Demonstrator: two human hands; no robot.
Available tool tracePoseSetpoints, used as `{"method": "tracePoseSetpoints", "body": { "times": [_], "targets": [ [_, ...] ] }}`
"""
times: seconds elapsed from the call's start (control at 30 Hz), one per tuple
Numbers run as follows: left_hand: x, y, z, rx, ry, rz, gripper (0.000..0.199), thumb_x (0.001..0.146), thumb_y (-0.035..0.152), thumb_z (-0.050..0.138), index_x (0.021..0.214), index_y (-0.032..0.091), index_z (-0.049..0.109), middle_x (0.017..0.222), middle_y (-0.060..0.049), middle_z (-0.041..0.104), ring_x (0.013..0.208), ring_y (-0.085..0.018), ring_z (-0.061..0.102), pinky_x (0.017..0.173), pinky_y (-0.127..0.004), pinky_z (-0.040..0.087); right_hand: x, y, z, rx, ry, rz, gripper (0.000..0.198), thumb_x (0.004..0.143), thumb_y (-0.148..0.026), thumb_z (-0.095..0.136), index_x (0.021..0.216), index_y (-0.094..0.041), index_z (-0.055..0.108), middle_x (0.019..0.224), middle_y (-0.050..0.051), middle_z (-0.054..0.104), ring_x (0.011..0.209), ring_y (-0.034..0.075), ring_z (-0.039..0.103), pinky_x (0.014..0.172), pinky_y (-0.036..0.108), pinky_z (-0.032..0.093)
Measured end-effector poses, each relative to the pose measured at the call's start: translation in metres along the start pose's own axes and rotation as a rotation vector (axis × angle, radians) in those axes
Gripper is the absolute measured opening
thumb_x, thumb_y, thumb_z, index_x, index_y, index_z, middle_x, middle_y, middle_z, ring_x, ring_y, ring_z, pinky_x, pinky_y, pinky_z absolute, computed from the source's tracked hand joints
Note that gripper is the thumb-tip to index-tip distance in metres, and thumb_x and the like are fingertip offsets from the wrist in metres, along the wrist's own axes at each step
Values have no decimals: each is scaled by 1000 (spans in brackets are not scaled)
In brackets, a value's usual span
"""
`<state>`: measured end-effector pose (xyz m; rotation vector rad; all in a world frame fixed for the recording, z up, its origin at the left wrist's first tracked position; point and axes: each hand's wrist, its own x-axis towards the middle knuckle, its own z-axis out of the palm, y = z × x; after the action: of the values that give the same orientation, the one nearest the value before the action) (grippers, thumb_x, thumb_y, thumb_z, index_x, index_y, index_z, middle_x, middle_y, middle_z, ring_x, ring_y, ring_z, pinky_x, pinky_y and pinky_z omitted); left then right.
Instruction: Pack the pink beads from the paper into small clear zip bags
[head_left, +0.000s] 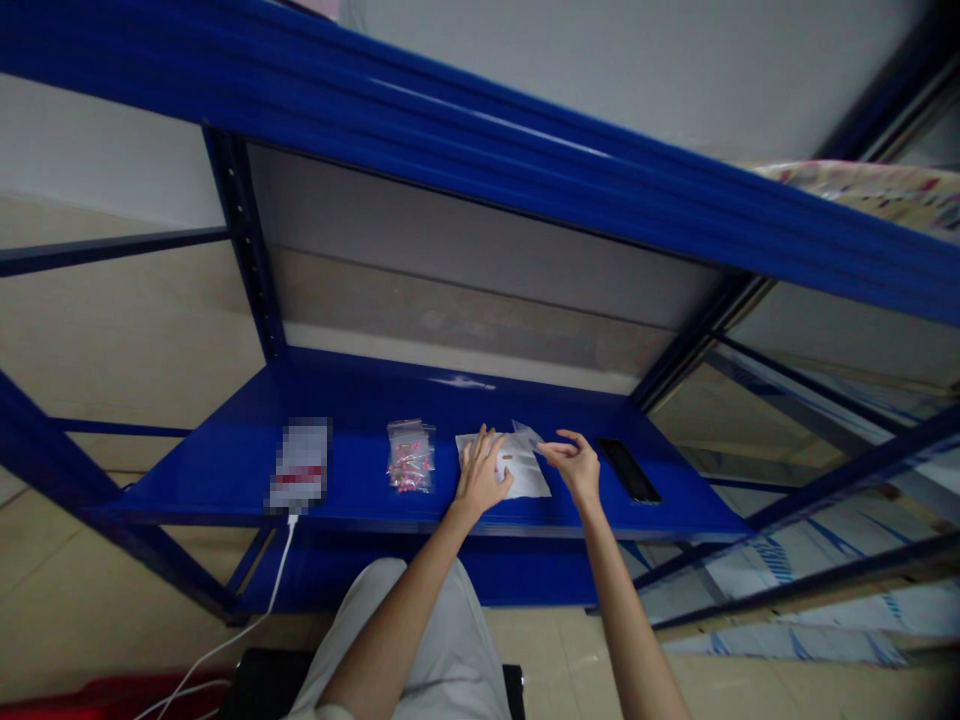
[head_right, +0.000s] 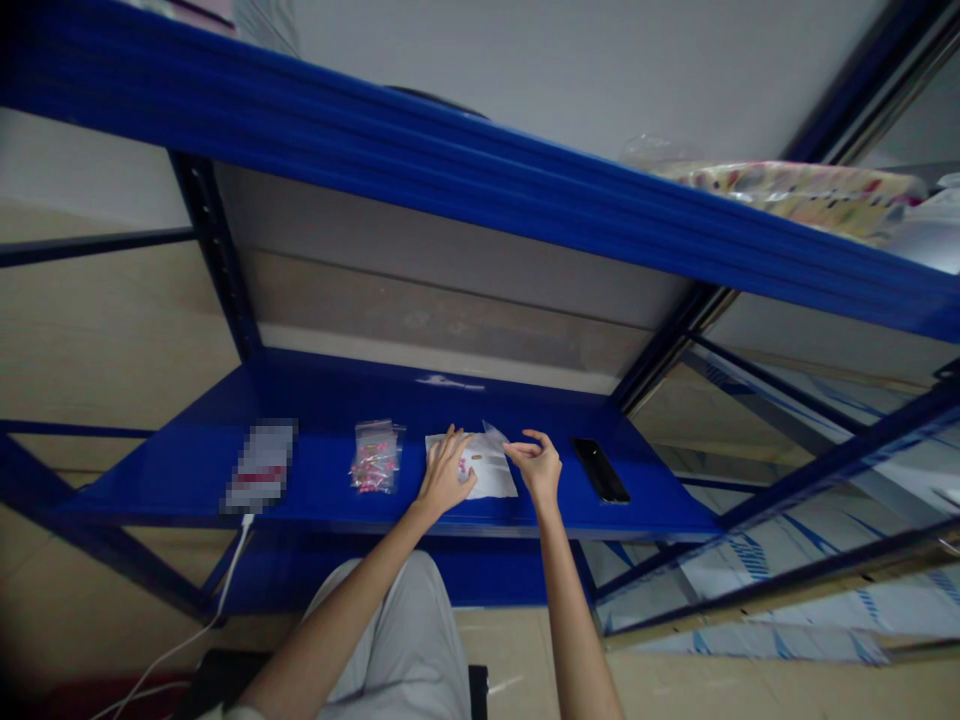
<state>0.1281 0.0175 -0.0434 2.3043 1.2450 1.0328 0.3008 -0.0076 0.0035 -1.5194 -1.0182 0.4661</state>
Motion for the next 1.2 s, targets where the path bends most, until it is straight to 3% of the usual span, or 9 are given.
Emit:
{"method": "tracePoseSetpoints", "body": {
  "times": [0.4,0.57,0.73,1.07,1.2],
  "targets": [
    [0,-1,1,17,19,40,58,72,22,52,128,18,39,138,-10,38,134,-24,19,106,-44,21,6,0,-7,-88,-114,23,58,59,-37,72,110,-15,54,70,6,72,60,21,67,56,31,56],
    [1,-4,3,-33,28,41,71,75,37,56,137,20,24,140,-10,35,134,-24,18,105,-44,22,15,-21,-4,-296,-261,-110,50,64,-33,69,109,-16,57,65,4,71,53,20,65,50,28,53],
    [3,-12,12,-70,40,-28,83,75,43,59,139,17,14,141,-14,33,133,-26,22,104,-46,24,16,-37,6,-406,-414,-252,44,66,-33,69,107,-18,59,68,3,72,59,20,66,53,27,50],
    [4,-16,16,-78,95,-25,64,81,29,54,135,13,22,131,-18,45,126,-26,37,100,-46,30,1,-31,14,-320,-563,-322,45,66,-35,70,106,-17,59,71,4,72,68,22,68,65,30,51],
    [3,-14,14,-101,139,-1,42,83,20,49,123,16,37,122,-12,52,120,-23,42,99,-43,32,-6,-37,15,-293,-585,-347,42,67,-33,70,105,-18,60,72,4,72,71,22,68,68,32,52]
  ]
}}
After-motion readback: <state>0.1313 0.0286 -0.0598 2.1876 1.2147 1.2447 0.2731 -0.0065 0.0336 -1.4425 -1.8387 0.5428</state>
